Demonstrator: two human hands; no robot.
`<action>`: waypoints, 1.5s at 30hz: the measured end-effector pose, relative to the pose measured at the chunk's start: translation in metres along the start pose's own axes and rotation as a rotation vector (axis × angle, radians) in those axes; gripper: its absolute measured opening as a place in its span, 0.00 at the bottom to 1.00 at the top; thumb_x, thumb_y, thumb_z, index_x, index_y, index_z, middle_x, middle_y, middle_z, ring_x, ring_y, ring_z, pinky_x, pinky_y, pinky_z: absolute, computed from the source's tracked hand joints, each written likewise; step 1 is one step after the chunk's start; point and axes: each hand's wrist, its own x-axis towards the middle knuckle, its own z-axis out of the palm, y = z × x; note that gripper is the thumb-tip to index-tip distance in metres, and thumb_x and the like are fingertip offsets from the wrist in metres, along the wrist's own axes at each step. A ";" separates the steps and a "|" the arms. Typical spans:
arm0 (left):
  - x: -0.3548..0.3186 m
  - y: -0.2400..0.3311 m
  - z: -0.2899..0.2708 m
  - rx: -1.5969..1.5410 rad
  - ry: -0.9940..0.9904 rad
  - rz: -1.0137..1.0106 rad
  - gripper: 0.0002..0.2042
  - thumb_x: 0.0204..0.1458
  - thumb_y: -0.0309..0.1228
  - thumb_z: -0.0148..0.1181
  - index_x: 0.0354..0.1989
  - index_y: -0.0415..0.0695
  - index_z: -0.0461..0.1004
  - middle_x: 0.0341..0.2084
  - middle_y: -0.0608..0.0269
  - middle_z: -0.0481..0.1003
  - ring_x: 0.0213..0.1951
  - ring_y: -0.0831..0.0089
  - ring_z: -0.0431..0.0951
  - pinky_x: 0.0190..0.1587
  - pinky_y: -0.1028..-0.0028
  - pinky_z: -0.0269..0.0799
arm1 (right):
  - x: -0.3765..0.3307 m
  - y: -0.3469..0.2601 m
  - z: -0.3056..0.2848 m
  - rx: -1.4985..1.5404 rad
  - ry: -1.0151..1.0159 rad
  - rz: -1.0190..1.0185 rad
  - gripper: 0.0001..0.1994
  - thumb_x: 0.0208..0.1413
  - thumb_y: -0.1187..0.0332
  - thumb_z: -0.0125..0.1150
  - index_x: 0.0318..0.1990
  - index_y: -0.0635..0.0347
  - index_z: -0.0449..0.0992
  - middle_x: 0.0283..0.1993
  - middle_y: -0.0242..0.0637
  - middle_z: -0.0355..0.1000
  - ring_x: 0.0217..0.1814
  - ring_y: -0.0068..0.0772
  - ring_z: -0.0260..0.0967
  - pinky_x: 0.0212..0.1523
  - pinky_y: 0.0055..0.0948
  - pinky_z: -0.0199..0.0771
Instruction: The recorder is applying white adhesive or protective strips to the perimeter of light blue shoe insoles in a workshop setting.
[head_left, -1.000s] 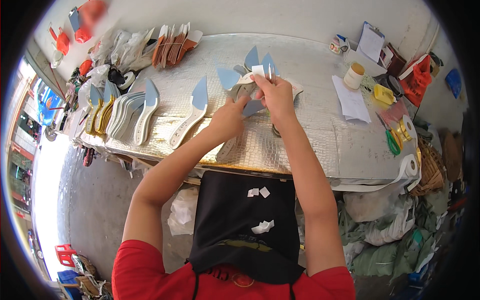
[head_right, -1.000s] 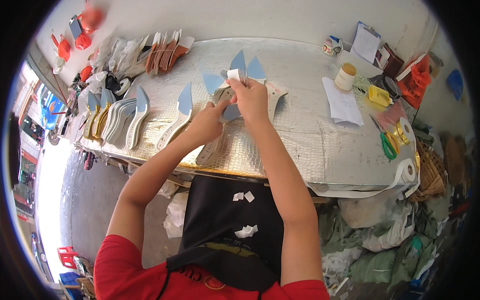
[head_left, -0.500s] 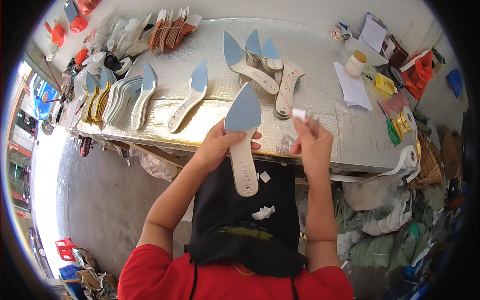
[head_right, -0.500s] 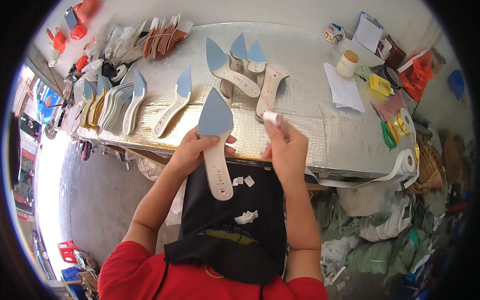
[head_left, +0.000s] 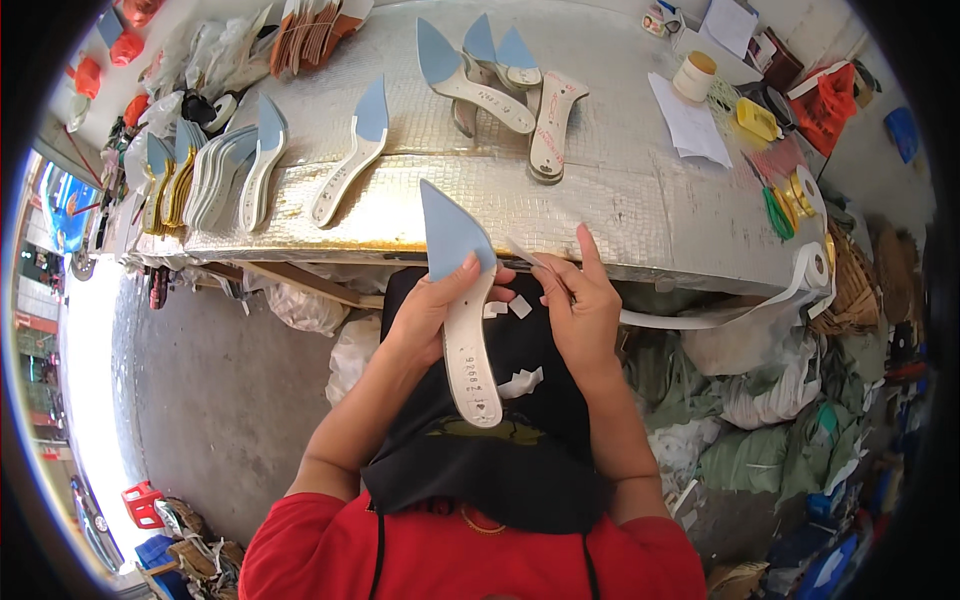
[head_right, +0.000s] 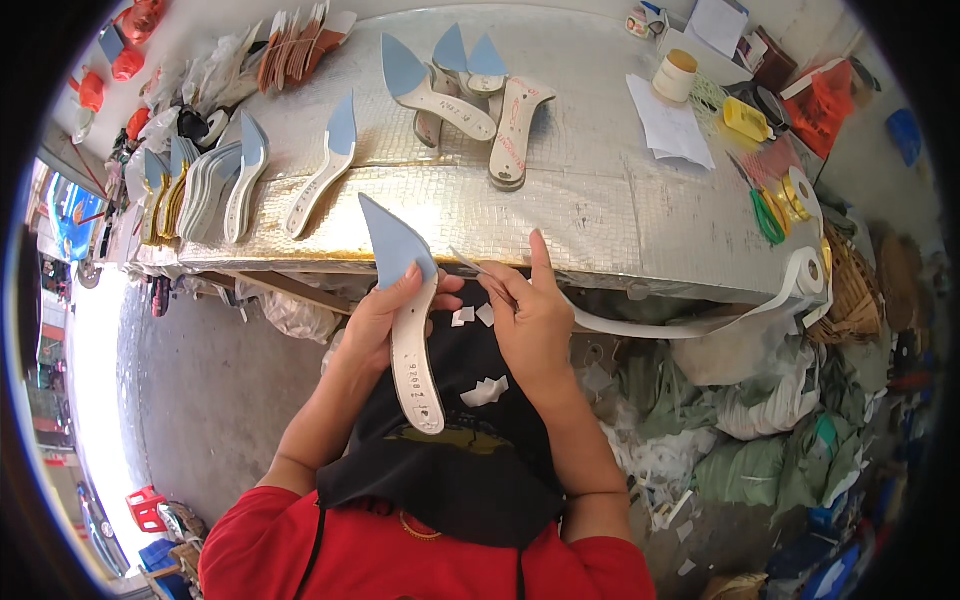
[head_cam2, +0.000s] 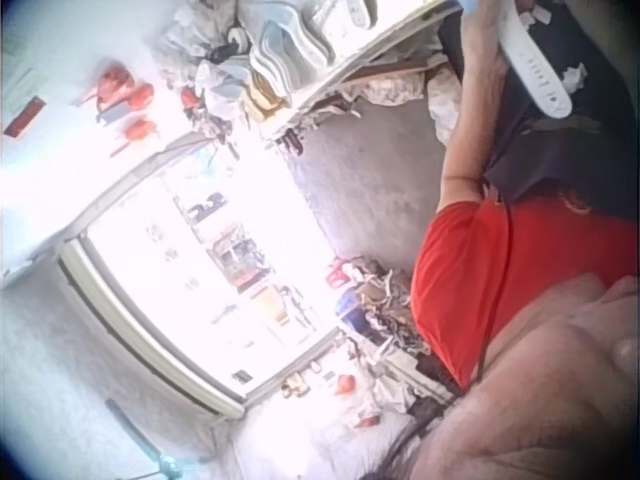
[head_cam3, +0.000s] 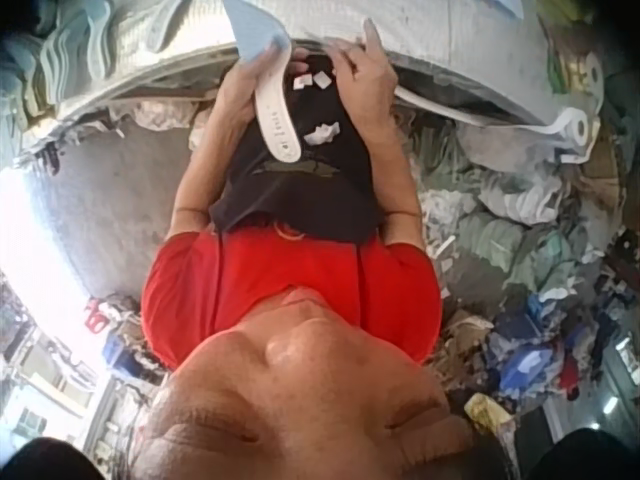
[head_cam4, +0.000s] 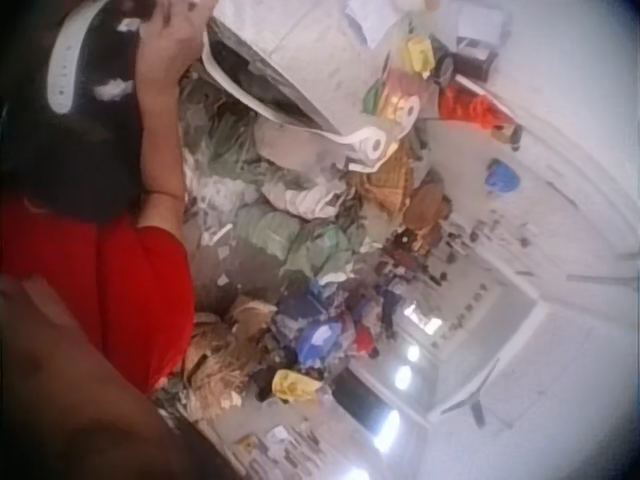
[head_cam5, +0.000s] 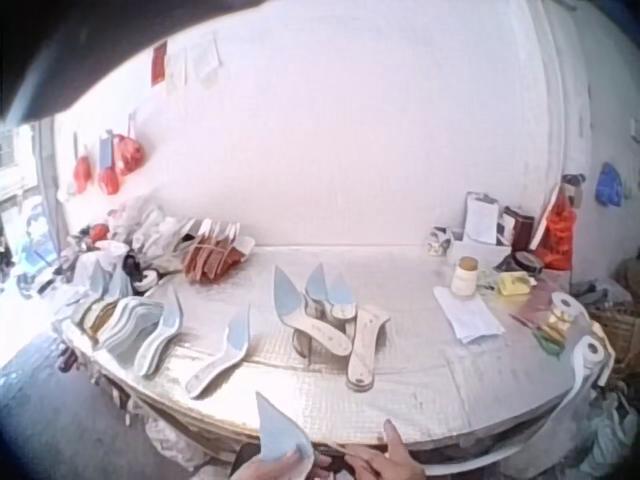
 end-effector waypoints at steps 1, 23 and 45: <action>-0.001 -0.001 -0.002 -0.009 0.065 -0.034 0.20 0.60 0.42 0.55 0.47 0.35 0.71 0.30 0.60 0.75 0.31 0.74 0.76 0.31 0.78 0.70 | -0.002 -0.001 0.001 -0.149 0.037 -0.114 0.08 0.57 0.73 0.60 0.40 0.68 0.79 0.48 0.49 0.75 0.25 0.16 0.69 0.28 0.19 0.70; -0.006 -0.016 -0.006 -0.204 0.028 -0.035 0.16 0.58 0.43 0.58 0.41 0.40 0.71 0.28 0.63 0.73 0.28 0.75 0.72 0.30 0.78 0.70 | -0.032 0.004 0.037 0.062 0.023 0.013 0.14 0.54 0.77 0.60 0.48 0.63 0.78 0.20 0.31 0.67 0.21 0.11 0.58 0.23 0.16 0.61; -0.005 -0.017 0.007 -0.021 0.182 0.170 0.17 0.59 0.36 0.57 0.47 0.33 0.71 0.39 0.51 0.78 0.37 0.66 0.79 0.40 0.68 0.78 | -0.033 0.029 0.020 0.427 -0.443 0.268 0.09 0.61 0.68 0.56 0.39 0.66 0.76 0.20 0.29 0.65 0.21 0.18 0.60 0.24 0.22 0.62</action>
